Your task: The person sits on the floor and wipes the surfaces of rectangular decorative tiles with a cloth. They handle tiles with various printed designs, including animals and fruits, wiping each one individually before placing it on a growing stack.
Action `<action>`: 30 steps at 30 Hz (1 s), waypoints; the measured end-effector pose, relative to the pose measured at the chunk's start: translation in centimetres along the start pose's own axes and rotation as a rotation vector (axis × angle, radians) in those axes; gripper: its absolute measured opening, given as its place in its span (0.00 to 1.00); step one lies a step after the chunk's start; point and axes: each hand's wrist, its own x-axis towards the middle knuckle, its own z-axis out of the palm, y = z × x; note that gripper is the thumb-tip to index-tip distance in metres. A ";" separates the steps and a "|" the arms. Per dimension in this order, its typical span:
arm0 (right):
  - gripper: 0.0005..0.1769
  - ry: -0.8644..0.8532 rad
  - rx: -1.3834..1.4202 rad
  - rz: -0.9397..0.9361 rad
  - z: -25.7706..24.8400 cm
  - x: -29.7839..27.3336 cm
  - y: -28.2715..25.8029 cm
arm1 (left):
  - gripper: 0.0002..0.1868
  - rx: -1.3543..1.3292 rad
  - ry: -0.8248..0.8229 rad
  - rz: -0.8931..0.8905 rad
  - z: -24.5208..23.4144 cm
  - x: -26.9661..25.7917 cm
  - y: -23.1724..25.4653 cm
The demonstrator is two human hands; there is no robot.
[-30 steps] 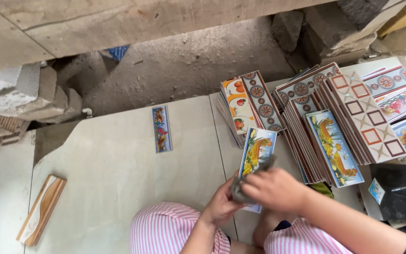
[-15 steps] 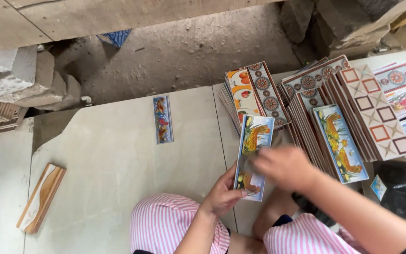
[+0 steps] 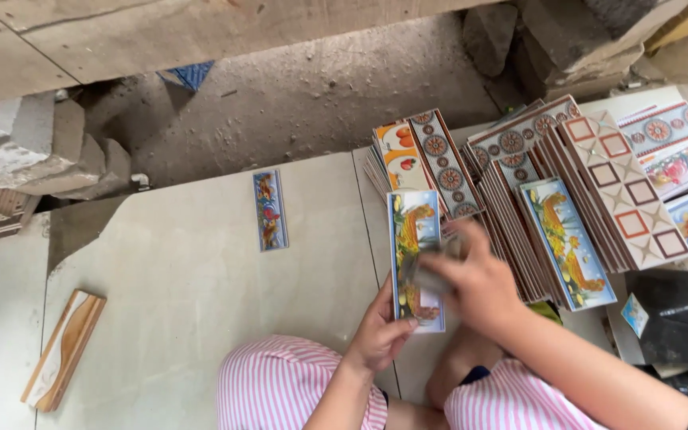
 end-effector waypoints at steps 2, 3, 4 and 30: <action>0.21 -0.108 0.293 0.466 -0.9 1.6 0.3 | 0.40 0.038 -0.076 0.053 0.7 0.1 0.7; 0.21 -0.116 0.293 0.468 -0.7 1.3 0.4 | 0.40 0.033 -0.070 0.052 0.8 0.0 0.7; 0.17 -0.117 0.581 0.519 -0.3 1.2 0.5 | 0.38 0.139 -0.093 0.048 0.7 0.0 1.0; 0.13 0.205 1.156 0.987 -3.7 2.4 -1.2 | 0.08 1.513 -0.561 -0.585 -3.9 -6.6 -1.0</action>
